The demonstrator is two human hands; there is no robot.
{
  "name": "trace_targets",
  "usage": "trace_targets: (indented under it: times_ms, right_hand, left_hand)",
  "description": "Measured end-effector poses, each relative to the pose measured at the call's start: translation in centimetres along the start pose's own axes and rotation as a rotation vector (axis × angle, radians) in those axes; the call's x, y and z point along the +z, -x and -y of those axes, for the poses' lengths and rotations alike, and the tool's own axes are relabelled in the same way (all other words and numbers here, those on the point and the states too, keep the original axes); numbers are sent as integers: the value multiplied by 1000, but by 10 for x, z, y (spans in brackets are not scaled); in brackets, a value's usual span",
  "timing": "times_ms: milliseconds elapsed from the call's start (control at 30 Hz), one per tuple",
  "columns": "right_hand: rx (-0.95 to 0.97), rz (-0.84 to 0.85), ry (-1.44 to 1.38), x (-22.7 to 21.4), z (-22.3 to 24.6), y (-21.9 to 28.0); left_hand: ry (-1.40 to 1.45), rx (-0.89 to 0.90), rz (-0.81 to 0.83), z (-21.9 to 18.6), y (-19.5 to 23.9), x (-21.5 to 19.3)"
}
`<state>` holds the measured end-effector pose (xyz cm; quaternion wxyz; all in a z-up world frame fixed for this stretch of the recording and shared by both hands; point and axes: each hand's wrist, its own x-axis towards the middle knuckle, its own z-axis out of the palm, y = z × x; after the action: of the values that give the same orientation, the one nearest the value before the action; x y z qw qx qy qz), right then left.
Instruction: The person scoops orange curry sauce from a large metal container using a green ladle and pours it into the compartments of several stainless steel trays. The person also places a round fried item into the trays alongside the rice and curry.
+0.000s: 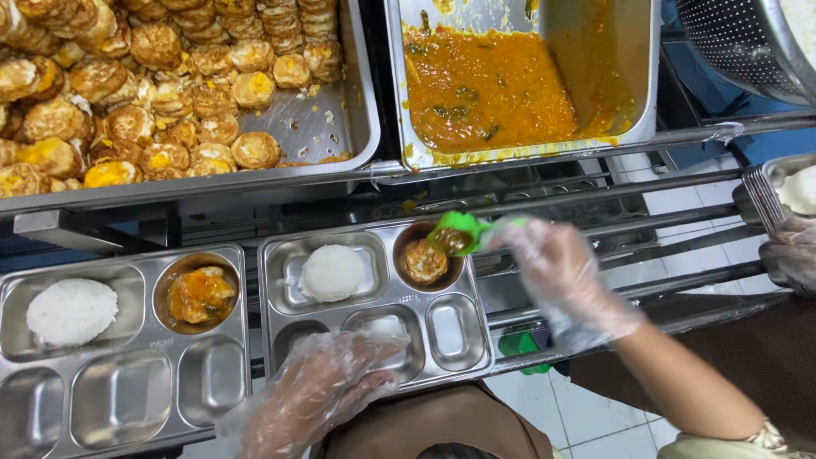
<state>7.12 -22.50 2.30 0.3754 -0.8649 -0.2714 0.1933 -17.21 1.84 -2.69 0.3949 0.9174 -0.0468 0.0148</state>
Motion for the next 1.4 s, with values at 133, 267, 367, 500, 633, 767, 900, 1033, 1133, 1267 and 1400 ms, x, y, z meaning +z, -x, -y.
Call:
trace_targets:
  times_ms: [133, 267, 367, 500, 633, 767, 900, 1033, 1133, 1267, 1400]
  right_hand:
    - [-550, -32, 235, 33, -7, 7]
    - [-694, -137, 322, 43, -5, 12]
    - [-689, -179, 392, 44, 0, 17]
    - [-620, -126, 458, 44, 4, 23]
    - [-672, -210, 413, 47, 2, 32]
    - [-632, -208, 318, 53, -3, 30]
    - [-555, -211, 387, 54, -13, 18]
    - [-40, -120, 100, 58, -30, 10]
    - [116, -72, -503, 50, -39, 5]
    - [544, 144, -965, 48, -24, -6]
    - [585, 136, -1068, 31, 17, -14]
  left_hand:
    - [-52, 84, -72, -16, -16, 2]
    - [-150, 320, -285, -24, -22, 16]
    - [-250, 356, -231, -24, -26, 27]
    - [356, 88, 54, -20, -33, 38]
    - [20, 274, -145, -13, -34, 48]
    - [173, 341, -158, -4, -30, 57]
    - [716, 48, -32, 2, -30, 63]
    - [879, -43, 48, 2, -22, 65]
    - [1440, -234, 56, 1, -23, 67]
    - [1452, -338, 39, 14, -9, 69]
    - [1168, -449, 6, 41, 19, 60]
